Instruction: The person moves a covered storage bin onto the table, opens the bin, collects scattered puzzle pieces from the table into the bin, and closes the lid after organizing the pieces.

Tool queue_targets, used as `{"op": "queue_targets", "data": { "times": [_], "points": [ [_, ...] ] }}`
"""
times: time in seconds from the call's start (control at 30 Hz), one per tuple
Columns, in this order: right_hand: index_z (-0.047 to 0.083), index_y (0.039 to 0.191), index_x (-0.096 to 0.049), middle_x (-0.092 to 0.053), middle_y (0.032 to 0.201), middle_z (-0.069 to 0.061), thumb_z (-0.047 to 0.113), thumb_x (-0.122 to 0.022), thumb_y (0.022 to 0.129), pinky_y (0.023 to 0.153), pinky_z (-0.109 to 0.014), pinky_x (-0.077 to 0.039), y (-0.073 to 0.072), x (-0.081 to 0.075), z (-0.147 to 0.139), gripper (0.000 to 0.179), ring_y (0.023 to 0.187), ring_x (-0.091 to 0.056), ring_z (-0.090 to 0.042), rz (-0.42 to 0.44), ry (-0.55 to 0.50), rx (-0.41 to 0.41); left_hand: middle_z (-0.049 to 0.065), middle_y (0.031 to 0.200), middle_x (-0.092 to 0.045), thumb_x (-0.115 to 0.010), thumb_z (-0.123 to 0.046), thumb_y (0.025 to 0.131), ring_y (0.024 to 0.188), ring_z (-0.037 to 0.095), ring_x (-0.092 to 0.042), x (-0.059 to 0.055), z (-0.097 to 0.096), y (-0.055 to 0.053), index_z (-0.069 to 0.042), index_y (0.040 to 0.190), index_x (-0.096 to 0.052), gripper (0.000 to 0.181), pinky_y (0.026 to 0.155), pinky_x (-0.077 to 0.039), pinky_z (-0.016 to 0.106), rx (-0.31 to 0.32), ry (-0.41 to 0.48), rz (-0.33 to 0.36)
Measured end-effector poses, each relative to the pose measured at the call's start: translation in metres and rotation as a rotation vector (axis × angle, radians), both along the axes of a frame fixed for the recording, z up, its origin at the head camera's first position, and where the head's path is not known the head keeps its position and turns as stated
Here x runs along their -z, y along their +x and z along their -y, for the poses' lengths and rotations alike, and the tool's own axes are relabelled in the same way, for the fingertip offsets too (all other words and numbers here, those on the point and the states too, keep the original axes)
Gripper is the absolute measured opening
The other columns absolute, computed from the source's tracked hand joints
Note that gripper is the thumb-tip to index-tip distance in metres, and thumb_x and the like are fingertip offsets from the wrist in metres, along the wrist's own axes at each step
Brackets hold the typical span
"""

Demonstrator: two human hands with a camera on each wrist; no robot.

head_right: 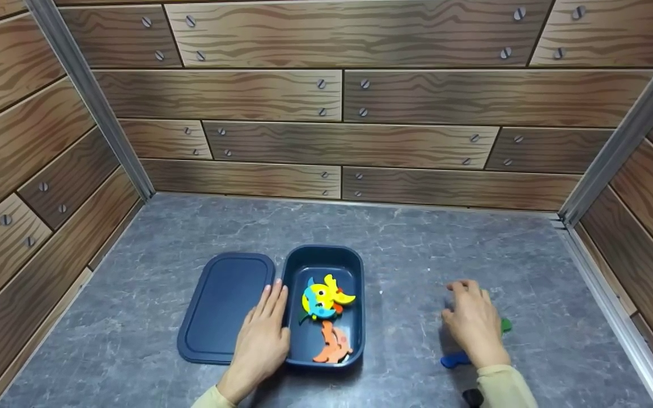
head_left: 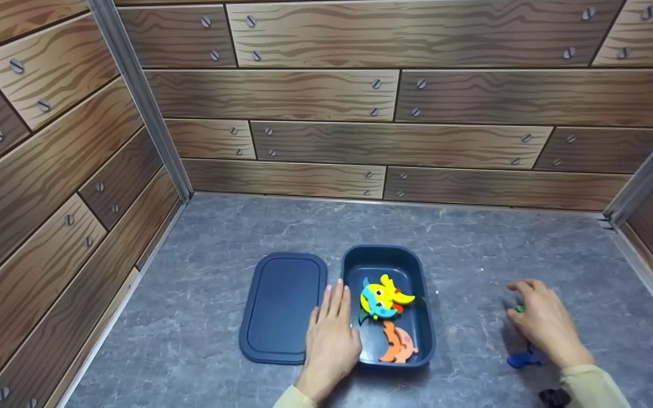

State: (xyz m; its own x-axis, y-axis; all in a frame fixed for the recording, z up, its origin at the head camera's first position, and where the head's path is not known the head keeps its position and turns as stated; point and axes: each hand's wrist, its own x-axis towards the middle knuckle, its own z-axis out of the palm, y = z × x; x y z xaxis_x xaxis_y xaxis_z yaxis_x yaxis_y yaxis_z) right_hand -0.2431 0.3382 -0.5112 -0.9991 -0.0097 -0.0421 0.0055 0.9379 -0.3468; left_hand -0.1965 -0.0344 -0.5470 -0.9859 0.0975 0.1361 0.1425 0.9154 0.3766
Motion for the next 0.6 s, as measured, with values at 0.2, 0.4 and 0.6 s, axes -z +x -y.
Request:
{"op": "queue_targets", "data": {
  "times": [0.2,0.4,0.6],
  "points": [
    [-0.011,0.127,-0.054,-0.041,0.130,-0.039,0.011,-0.072,0.084,0.084,-0.067,-0.041,0.000,0.004,-0.007,0.052,0.112,-0.043,-0.057,-0.006,0.024,-0.003,-0.001,0.164,-0.015,-0.054,-0.023,0.094,0.149,0.021,-0.012,-0.001,0.000,0.000,-0.013,0.156,-0.030,0.067,0.114,-0.023,0.054,0.004,-0.002,0.011],
    [-0.013,0.127,-0.053,-0.039,0.130,-0.041,0.012,-0.071,0.085,0.085,-0.068,-0.038,-0.003,0.007,-0.011,0.052,0.112,-0.039,-0.059,-0.001,0.052,0.027,-0.002,0.164,-0.015,-0.054,-0.022,0.093,0.149,0.021,-0.011,-0.001,0.001,0.001,-0.013,0.156,-0.030,0.068,0.114,-0.024,0.055,0.006,0.000,0.009],
    [-0.014,0.134,-0.046,-0.033,0.135,-0.043,0.013,-0.067,0.088,0.088,-0.073,-0.034,-0.010,0.008,-0.014,0.057,0.116,-0.033,-0.064,0.070,0.058,0.070,-0.002,0.164,-0.014,-0.054,-0.022,0.093,0.149,0.021,-0.011,-0.001,0.002,0.001,-0.013,0.156,-0.030,0.068,0.114,-0.023,0.055,0.006,-0.002,0.005]
  ]
}}
